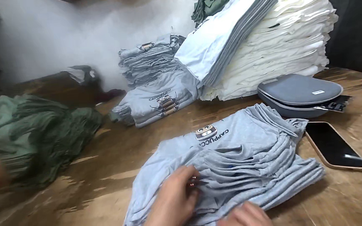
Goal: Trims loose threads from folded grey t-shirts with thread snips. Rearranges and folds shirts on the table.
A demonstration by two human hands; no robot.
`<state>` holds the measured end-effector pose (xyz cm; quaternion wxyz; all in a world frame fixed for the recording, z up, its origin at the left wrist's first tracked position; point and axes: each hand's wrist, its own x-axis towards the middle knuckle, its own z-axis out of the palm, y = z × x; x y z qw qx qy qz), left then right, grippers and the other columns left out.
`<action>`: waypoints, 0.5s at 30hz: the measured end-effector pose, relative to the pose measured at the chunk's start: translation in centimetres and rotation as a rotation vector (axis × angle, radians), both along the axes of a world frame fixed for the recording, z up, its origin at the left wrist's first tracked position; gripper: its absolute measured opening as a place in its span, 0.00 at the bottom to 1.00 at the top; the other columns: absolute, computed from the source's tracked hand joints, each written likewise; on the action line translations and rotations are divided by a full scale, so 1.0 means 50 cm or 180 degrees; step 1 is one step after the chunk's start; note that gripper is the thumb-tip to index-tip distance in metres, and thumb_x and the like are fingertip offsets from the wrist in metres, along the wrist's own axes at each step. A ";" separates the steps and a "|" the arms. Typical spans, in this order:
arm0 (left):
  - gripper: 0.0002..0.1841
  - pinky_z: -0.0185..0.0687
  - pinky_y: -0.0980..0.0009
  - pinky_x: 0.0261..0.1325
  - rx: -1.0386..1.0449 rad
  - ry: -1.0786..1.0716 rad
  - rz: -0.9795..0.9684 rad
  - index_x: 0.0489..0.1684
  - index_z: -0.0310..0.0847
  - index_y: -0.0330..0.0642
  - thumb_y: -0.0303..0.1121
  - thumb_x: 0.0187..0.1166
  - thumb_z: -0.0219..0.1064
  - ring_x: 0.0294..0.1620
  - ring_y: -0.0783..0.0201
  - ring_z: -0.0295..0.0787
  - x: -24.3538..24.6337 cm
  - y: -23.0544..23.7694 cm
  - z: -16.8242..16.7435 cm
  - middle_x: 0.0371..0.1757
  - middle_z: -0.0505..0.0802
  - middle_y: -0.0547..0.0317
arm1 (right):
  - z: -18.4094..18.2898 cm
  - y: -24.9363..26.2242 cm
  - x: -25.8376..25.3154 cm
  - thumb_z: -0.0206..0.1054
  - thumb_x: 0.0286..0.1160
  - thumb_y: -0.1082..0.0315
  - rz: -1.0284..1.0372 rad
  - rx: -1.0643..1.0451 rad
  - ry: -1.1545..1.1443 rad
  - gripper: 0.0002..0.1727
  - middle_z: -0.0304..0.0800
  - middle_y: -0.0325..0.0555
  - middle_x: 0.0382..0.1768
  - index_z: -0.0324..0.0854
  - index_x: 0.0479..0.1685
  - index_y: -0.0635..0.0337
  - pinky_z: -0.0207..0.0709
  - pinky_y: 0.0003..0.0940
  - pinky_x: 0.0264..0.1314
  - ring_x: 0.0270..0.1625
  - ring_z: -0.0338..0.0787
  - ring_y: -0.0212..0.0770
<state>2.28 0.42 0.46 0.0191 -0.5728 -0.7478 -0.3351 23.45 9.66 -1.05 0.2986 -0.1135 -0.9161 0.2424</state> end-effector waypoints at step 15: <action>0.14 0.84 0.40 0.42 -0.1163 -0.0517 0.0811 0.44 0.91 0.39 0.41 0.76 0.72 0.34 0.46 0.92 0.076 -0.014 0.058 0.31 0.94 0.49 | -0.009 0.048 -0.065 0.75 0.71 0.55 -0.0182 0.0289 -0.0071 0.09 0.92 0.48 0.48 0.99 0.38 0.45 0.75 0.54 0.56 0.53 0.87 0.53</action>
